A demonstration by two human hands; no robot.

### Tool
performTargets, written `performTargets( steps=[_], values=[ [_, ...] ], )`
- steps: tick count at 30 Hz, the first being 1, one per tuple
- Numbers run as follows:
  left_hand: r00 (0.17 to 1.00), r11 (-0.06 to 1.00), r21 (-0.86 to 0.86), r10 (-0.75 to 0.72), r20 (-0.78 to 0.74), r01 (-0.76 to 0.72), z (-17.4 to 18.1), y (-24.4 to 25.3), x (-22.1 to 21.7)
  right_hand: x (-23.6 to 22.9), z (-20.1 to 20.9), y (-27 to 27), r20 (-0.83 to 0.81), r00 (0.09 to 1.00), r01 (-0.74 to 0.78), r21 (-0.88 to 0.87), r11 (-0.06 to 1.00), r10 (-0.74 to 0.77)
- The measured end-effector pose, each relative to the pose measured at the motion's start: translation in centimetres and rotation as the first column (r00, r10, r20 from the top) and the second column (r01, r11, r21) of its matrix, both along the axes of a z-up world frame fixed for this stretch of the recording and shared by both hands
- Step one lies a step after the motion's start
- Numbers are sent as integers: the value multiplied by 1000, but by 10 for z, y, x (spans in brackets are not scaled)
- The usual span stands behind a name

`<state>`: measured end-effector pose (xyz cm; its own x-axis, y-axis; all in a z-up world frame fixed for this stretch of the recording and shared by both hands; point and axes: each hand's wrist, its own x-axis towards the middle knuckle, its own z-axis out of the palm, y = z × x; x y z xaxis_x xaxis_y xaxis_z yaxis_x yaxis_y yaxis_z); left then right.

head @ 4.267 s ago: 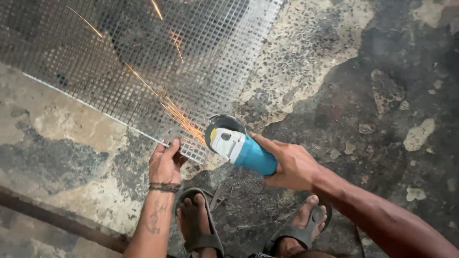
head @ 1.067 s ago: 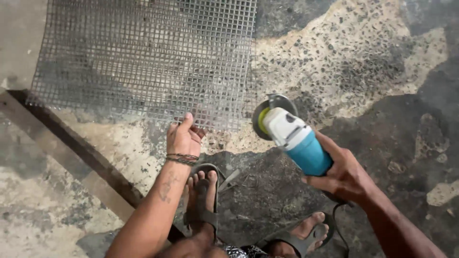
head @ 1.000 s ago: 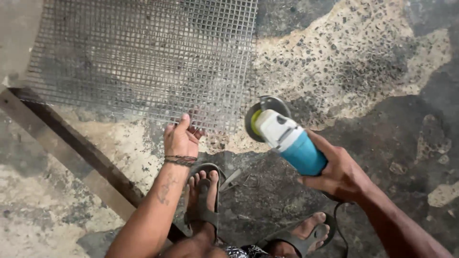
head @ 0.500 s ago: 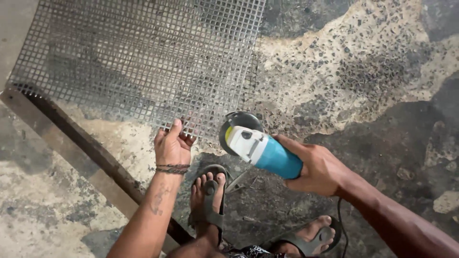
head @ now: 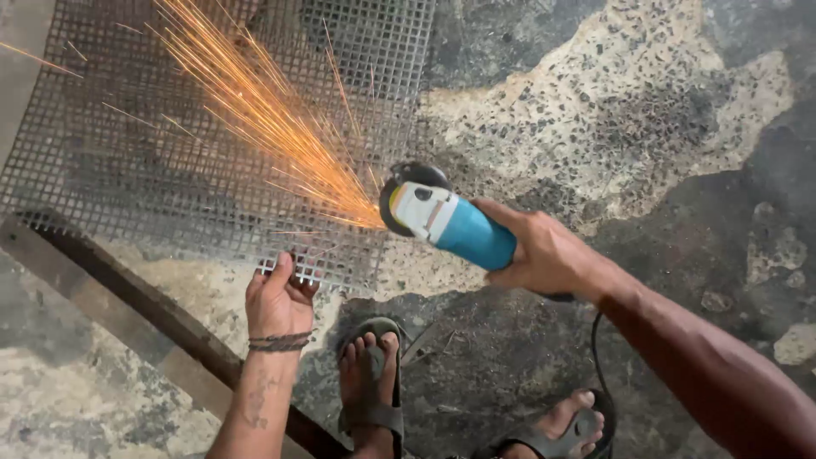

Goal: Cutting a metal wire mesh using an electric angle grinder

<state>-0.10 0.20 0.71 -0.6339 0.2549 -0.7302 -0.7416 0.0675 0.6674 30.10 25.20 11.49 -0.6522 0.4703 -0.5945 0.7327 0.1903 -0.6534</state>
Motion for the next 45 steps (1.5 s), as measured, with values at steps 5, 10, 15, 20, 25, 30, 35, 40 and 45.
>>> performTargets(
  steps=[5,10,15,20,25,30,35,40,45],
  values=[
    [999,999,2,-38,-16,38,-13,-16,-12,-9,-21,28,-70,993,97,46,994,-94],
    [998,998,17,-54,-18,54,13,-6,-10,-11,-55,55,-105,981,174,125,977,-161],
    [999,998,50,-48,-11,49,0,-19,-18,-4,-31,57,-114,964,258,156,953,-242],
    [992,991,84,-96,-83,103,-37,-45,-28,14,31,43,-52,955,294,74,953,-290],
    [979,951,239,-177,-98,196,38,-24,22,65,69,50,22,966,256,33,966,-257],
    [967,945,211,-233,-104,251,39,-47,59,131,88,24,-38,803,588,-107,801,-595],
    [903,791,438,-395,-168,427,63,-9,74,165,105,0,36,667,745,1,667,-745],
    [864,760,414,-472,-177,500,69,47,64,203,93,-22,-67,607,785,-101,611,-792],
    [818,799,178,-556,-148,575,36,75,18,209,63,-45,-224,571,738,-283,613,-790]
  ],
)
